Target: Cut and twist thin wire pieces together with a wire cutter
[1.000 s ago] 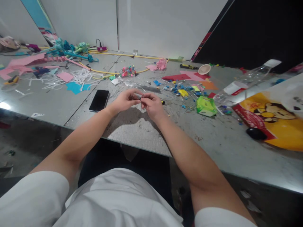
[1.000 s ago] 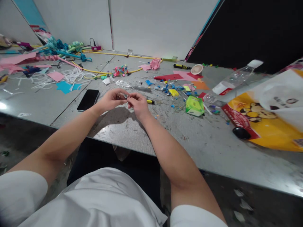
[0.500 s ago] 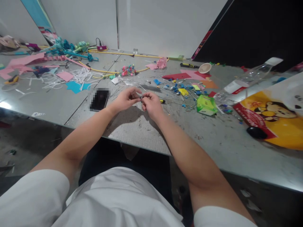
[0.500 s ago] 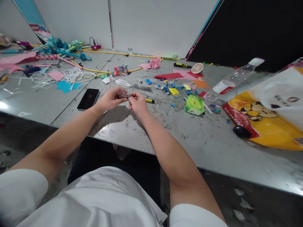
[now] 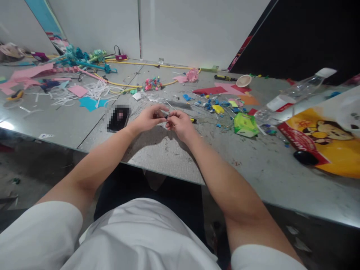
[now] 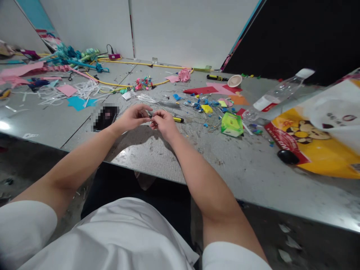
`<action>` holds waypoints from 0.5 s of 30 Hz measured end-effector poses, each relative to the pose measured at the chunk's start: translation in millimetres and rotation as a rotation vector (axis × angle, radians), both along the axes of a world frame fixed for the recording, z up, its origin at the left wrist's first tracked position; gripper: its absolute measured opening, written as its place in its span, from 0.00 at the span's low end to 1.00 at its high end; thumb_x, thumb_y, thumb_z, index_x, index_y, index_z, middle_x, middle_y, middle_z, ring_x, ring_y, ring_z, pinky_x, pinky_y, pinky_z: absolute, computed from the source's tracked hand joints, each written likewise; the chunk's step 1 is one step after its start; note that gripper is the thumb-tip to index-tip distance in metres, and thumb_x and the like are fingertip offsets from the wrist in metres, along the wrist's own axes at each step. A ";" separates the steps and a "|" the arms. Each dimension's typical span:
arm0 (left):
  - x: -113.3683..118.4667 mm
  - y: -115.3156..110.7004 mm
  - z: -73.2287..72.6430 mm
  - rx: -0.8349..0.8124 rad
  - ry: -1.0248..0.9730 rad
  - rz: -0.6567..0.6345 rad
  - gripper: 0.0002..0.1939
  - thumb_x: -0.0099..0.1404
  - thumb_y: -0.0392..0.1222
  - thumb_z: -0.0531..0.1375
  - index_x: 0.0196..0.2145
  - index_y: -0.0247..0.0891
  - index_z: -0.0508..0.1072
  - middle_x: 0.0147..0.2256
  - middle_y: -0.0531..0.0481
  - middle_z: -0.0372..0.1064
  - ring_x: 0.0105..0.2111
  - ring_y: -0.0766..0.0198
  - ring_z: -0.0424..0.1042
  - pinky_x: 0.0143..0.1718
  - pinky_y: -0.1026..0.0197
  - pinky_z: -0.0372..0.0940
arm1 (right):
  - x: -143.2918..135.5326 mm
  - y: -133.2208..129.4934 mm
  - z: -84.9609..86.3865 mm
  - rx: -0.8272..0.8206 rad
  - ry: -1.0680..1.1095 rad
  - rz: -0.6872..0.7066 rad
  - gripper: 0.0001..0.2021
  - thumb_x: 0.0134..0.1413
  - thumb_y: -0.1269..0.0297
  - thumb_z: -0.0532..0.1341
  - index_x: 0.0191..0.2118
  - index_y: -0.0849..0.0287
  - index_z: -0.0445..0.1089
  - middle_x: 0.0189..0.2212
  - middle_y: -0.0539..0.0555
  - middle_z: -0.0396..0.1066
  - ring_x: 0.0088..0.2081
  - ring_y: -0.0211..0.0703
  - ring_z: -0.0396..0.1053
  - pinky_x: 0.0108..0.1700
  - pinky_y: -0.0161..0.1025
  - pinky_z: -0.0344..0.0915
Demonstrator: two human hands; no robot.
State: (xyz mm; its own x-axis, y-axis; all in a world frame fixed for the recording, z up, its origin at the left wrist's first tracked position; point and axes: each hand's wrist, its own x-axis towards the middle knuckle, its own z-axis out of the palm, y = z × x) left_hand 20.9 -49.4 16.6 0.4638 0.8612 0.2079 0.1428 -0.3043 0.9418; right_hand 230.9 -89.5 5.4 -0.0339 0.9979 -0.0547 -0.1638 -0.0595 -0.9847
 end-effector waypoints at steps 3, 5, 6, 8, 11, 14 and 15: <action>1.4 1.8 -2.9 0.032 -0.005 -0.015 0.21 0.72 0.32 0.82 0.60 0.42 0.87 0.36 0.52 0.81 0.36 0.57 0.77 0.45 0.49 0.72 | -7.4 -2.1 4.4 -0.029 0.001 -0.074 0.16 0.64 0.75 0.72 0.41 0.48 0.67 0.25 0.41 0.72 0.26 0.38 0.72 0.29 0.34 0.68; 2.3 2.9 -5.2 0.050 -0.001 -0.023 0.21 0.72 0.31 0.81 0.60 0.43 0.87 0.36 0.53 0.81 0.36 0.57 0.78 0.45 0.50 0.72 | -11.7 -3.5 6.4 -0.042 -0.007 -0.108 0.16 0.64 0.76 0.71 0.41 0.48 0.67 0.24 0.40 0.71 0.25 0.38 0.71 0.27 0.33 0.65; 2.6 3.3 -6.3 0.056 0.005 -0.025 0.21 0.73 0.31 0.80 0.60 0.43 0.87 0.36 0.53 0.81 0.36 0.57 0.79 0.45 0.50 0.73 | -13.4 -4.3 7.2 -0.049 -0.013 -0.120 0.16 0.64 0.76 0.71 0.40 0.48 0.67 0.23 0.40 0.70 0.24 0.38 0.70 0.26 0.32 0.64; 2.6 3.8 -8.1 0.058 0.022 -0.027 0.21 0.74 0.32 0.80 0.62 0.43 0.87 0.37 0.52 0.83 0.38 0.55 0.80 0.48 0.49 0.75 | -15.6 -5.8 8.5 -0.068 -0.022 -0.139 0.16 0.64 0.77 0.71 0.40 0.48 0.67 0.22 0.40 0.69 0.24 0.38 0.70 0.25 0.32 0.62; 2.3 4.4 -9.0 0.043 0.043 -0.034 0.22 0.76 0.33 0.80 0.64 0.42 0.87 0.38 0.50 0.85 0.41 0.53 0.80 0.51 0.48 0.75 | -16.7 -7.9 10.8 -0.109 -0.016 -0.139 0.16 0.64 0.76 0.72 0.39 0.48 0.67 0.22 0.41 0.69 0.24 0.38 0.71 0.25 0.31 0.62; 1.9 5.0 -7.6 0.033 0.049 -0.042 0.21 0.76 0.32 0.79 0.62 0.43 0.87 0.38 0.50 0.85 0.40 0.53 0.79 0.50 0.47 0.74 | -14.6 -9.1 12.7 -0.147 0.034 -0.120 0.15 0.65 0.77 0.72 0.39 0.49 0.68 0.24 0.42 0.72 0.27 0.40 0.74 0.28 0.32 0.68; 1.7 5.1 -6.8 0.036 0.047 -0.041 0.20 0.75 0.31 0.79 0.61 0.43 0.87 0.37 0.51 0.84 0.39 0.54 0.78 0.49 0.47 0.73 | -12.9 -9.1 12.8 -0.154 0.058 -0.110 0.15 0.66 0.78 0.71 0.39 0.49 0.69 0.24 0.43 0.73 0.28 0.40 0.75 0.30 0.32 0.70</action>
